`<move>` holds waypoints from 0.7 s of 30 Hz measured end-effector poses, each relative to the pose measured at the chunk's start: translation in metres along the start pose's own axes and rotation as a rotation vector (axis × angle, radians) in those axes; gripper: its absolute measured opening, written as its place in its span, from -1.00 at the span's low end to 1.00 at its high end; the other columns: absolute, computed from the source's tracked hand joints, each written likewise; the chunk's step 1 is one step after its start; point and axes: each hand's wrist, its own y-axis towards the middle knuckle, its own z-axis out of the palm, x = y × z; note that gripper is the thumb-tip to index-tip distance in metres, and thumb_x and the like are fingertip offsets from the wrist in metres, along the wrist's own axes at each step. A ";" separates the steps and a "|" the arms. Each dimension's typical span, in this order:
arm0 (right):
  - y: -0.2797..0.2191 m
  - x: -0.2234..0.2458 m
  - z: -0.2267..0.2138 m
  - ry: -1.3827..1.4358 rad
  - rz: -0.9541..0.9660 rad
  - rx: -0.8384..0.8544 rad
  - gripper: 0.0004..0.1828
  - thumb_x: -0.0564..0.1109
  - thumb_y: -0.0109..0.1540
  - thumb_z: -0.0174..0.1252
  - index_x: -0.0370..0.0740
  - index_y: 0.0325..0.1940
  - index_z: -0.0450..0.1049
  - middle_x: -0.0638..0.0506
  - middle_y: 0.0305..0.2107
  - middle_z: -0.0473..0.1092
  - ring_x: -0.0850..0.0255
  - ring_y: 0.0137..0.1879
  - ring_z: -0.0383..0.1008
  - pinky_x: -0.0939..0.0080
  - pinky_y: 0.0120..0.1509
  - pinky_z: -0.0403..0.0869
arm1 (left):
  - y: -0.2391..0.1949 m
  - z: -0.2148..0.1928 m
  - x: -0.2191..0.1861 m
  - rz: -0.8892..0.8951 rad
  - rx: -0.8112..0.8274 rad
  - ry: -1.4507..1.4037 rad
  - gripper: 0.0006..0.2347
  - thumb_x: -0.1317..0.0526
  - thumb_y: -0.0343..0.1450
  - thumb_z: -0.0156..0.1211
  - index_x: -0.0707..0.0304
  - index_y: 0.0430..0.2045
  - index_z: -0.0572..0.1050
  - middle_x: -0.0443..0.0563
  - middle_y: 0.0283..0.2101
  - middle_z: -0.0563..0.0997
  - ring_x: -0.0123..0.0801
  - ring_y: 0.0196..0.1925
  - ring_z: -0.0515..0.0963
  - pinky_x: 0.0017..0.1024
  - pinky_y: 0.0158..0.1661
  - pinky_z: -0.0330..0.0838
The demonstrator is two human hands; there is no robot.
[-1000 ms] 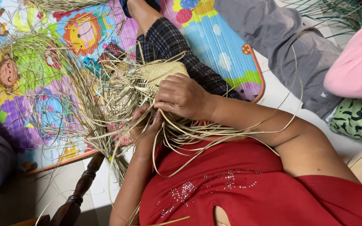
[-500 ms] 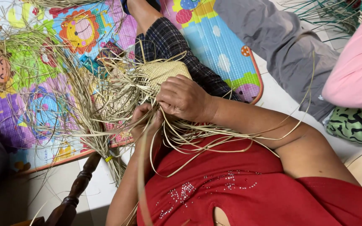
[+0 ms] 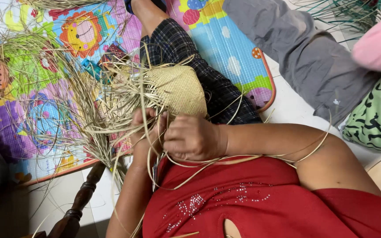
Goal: Weaving a small basket using dried grass or straw
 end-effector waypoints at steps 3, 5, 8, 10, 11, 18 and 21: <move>0.004 0.001 0.009 -0.031 -0.136 0.015 -0.75 -0.10 0.38 -0.02 -0.17 -0.22 0.56 -0.03 -0.44 0.41 0.06 -0.35 0.46 0.08 -0.24 0.44 | 0.008 -0.018 0.016 -0.033 0.121 0.304 -0.78 0.42 0.34 0.46 0.39 -0.47 0.42 0.12 -0.52 0.55 -0.35 -0.40 0.58 -0.47 -0.27 0.51; 0.026 0.010 0.000 -0.052 -0.154 0.011 -0.72 -0.08 0.40 -0.06 -0.17 -0.20 0.55 -0.03 -0.42 0.41 0.07 -0.34 0.47 0.08 -0.22 0.46 | 0.011 -0.029 0.015 -0.048 0.140 0.334 -0.80 0.40 0.31 0.50 0.34 -0.49 0.48 0.09 -0.54 0.55 -0.40 -0.42 0.55 -0.48 -0.30 0.49; 0.051 0.017 -0.013 -0.060 -0.156 0.004 -0.66 -0.05 0.43 -0.13 -0.18 -0.20 0.54 -0.02 -0.42 0.41 0.07 -0.33 0.47 0.07 -0.20 0.47 | 0.016 -0.030 -0.014 -0.033 0.226 0.501 -0.88 0.37 0.31 0.45 0.23 -0.42 0.59 0.14 -0.50 0.60 -0.19 -0.38 0.60 -0.33 -0.30 0.50; 0.056 0.019 -0.015 -0.045 -0.139 -0.001 -0.64 -0.05 0.44 -0.15 -0.19 -0.21 0.54 -0.03 -0.42 0.42 0.07 -0.34 0.47 0.07 -0.20 0.48 | 0.014 -0.027 -0.024 -0.005 0.294 0.642 -0.90 0.35 0.34 0.37 0.16 -0.34 0.63 0.23 -0.43 0.63 0.07 -0.30 0.67 -0.17 -0.26 0.54; 0.054 0.019 -0.012 -0.025 -0.138 0.007 -0.64 -0.04 0.44 -0.15 -0.19 -0.20 0.54 -0.04 -0.41 0.42 0.04 -0.32 0.48 0.04 -0.18 0.49 | 0.012 -0.026 -0.020 -0.027 0.271 0.551 -0.91 0.36 0.35 0.37 0.19 -0.34 0.59 0.20 -0.44 0.62 -0.01 -0.32 0.64 -0.22 -0.25 0.52; 0.031 0.015 0.016 0.105 -0.121 0.097 -0.57 0.10 0.43 -0.25 -0.07 -0.23 0.49 0.04 -0.39 0.40 0.06 -0.21 0.50 0.04 -0.13 0.44 | 0.013 -0.029 -0.004 -0.156 0.264 0.113 -0.82 0.40 0.41 0.37 0.29 -0.42 0.40 -0.06 -0.49 0.53 -0.53 -0.40 0.49 -0.53 -0.27 0.42; 0.032 0.020 0.014 0.200 -0.069 0.129 -0.67 0.06 0.41 -0.16 -0.08 -0.17 0.48 0.03 -0.33 0.42 0.03 -0.14 0.52 0.03 -0.16 0.44 | 0.021 -0.037 -0.009 -0.171 0.357 0.196 -0.87 0.40 0.45 0.29 0.33 -0.42 0.42 -0.02 -0.48 0.52 -0.47 -0.38 0.44 -0.44 -0.27 0.42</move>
